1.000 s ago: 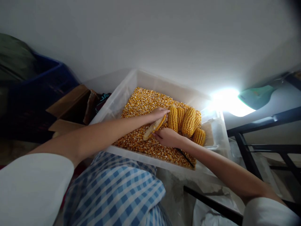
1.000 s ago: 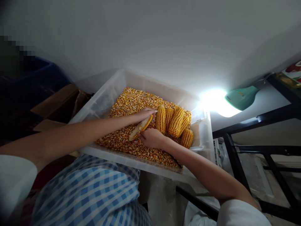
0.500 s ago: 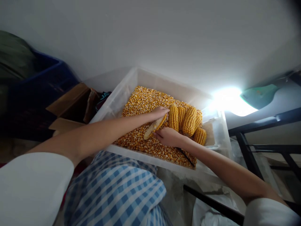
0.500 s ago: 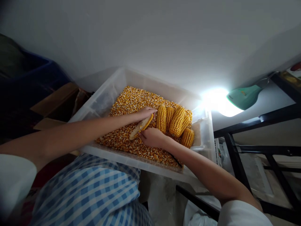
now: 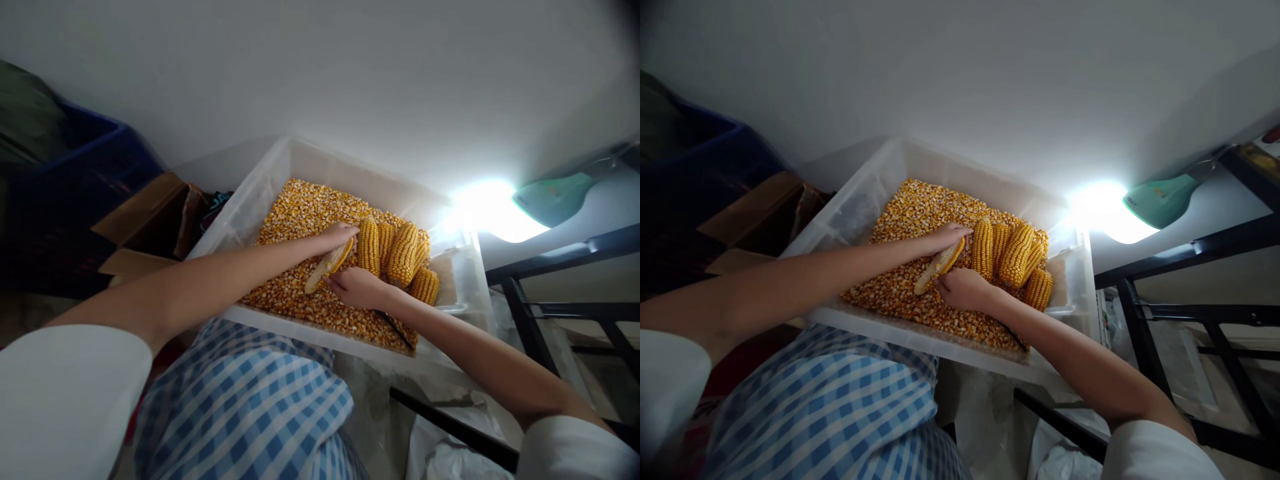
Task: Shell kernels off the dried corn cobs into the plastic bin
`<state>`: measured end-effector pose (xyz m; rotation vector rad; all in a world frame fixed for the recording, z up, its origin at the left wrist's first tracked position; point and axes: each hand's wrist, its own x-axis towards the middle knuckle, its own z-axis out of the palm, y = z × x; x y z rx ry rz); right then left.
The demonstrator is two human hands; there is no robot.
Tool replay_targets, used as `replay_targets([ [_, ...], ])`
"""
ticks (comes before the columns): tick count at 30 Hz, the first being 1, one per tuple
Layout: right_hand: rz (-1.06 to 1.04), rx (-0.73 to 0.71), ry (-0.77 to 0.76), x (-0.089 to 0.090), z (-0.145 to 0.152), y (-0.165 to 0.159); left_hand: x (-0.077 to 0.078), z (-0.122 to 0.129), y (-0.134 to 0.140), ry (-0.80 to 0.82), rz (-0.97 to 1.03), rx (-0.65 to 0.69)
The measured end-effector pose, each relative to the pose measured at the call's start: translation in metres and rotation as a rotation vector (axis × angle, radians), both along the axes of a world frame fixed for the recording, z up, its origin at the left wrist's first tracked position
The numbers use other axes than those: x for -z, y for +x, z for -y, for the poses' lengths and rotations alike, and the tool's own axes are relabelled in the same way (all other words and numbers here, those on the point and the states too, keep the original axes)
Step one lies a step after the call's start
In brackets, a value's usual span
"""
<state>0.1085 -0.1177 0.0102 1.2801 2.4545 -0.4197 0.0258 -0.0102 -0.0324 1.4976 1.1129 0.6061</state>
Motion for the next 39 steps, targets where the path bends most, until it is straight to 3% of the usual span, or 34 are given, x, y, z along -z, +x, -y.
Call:
replay_targets([
  [12,-0.006,-0.016,0.03,0.002,0.0,0.001,0.014,-0.007,-0.003,0.063,0.036,0.077],
  [39,0.024,0.006,-0.003,-0.001,0.001,-0.002,0.006,-0.006,-0.004,0.113,-0.073,0.054],
])
